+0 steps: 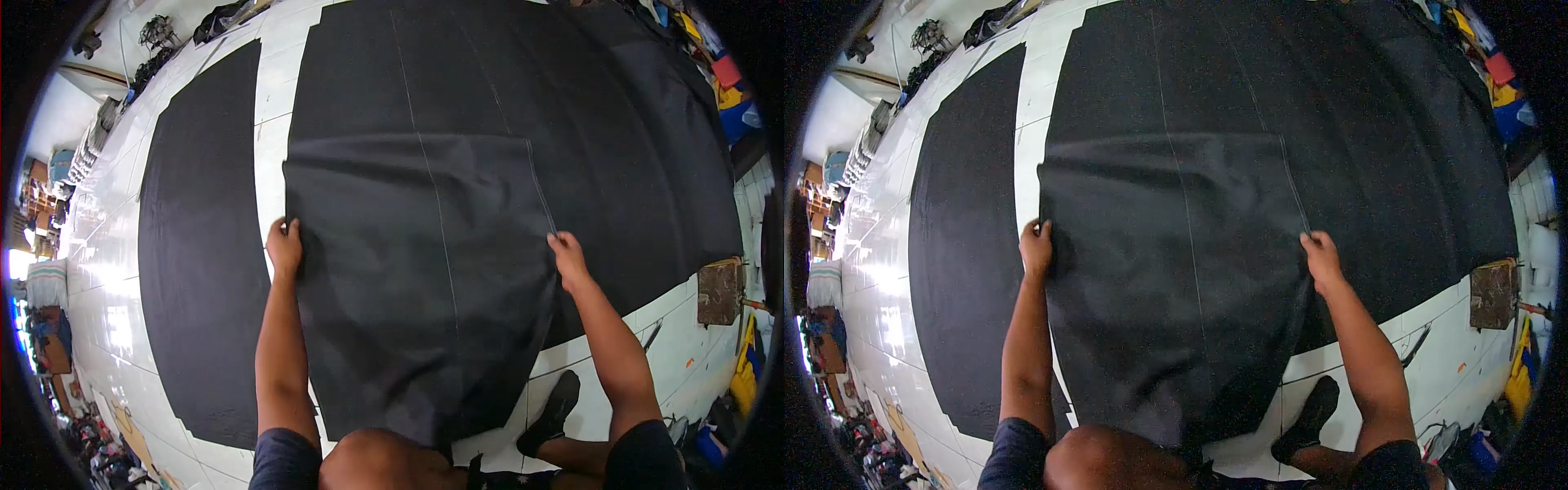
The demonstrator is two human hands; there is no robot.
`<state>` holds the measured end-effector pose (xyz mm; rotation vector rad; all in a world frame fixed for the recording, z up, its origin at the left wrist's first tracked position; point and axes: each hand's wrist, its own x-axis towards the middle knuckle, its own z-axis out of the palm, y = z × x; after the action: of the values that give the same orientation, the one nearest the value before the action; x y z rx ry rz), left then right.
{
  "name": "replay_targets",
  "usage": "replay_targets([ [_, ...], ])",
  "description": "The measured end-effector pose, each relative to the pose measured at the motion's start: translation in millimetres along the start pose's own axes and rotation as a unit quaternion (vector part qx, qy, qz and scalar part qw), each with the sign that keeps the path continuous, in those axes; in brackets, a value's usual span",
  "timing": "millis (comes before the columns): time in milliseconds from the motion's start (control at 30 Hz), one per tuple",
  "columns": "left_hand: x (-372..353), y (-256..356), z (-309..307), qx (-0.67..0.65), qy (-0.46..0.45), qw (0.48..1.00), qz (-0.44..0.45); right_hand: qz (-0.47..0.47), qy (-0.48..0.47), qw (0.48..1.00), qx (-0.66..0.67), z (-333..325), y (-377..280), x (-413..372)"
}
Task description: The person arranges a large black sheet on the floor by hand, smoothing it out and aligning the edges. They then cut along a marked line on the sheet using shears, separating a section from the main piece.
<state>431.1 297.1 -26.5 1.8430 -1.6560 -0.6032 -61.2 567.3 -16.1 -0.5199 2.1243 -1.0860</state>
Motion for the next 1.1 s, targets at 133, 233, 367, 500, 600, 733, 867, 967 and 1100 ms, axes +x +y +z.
replay_targets([
  [133, 1.6, -20.2, -7.1, -0.048, -0.09, 0.993, -0.056, -0.038, -0.055, 0.991, -0.113, 6.5, -2.0, 10.1],
  [233, -36.6, -50.0, -22.6, -0.07, -0.165, 0.978, -0.11, -0.048, -0.015, 0.981, -0.186, 0.6, 32.0, -4.9],
  [367, -84.9, -58.8, -33.3, 0.006, -0.13, 0.989, -0.07, 0.042, -0.118, 0.988, -0.092, -9.1, 19.5, -30.2],
  [500, -36.2, -47.4, -11.9, -0.034, -0.085, 0.995, -0.037, 0.067, -0.073, 0.99, -0.095, 3.8, 5.9, 13.9],
  [600, 29.3, -38.5, 9.6, -0.009, -0.037, 0.999, -0.007, 0.015, -0.066, 0.997, -0.045, 21.7, -22.5, 73.3],
  [733, 31.3, -3.4, -1.0, -0.173, -0.088, 0.979, -0.061, 0.021, -0.025, 0.989, -0.146, 37.1, -71.3, 58.4],
  [867, -7.7, -37.6, -23.3, -0.053, -0.168, 0.972, -0.156, 0.049, -0.057, 0.981, -0.177, 26.5, -36.5, 39.4],
  [967, -34.6, -47.8, -32.2, -0.069, -0.197, 0.967, -0.148, 0.05, -0.071, 0.987, -0.132, 21.9, -26.2, 43.6],
  [1100, -27.2, -40.5, -8.0, -0.097, -0.118, 0.987, -0.054, 0.057, -0.044, 0.997, -0.025, 21.6, -26.6, 66.1],
])
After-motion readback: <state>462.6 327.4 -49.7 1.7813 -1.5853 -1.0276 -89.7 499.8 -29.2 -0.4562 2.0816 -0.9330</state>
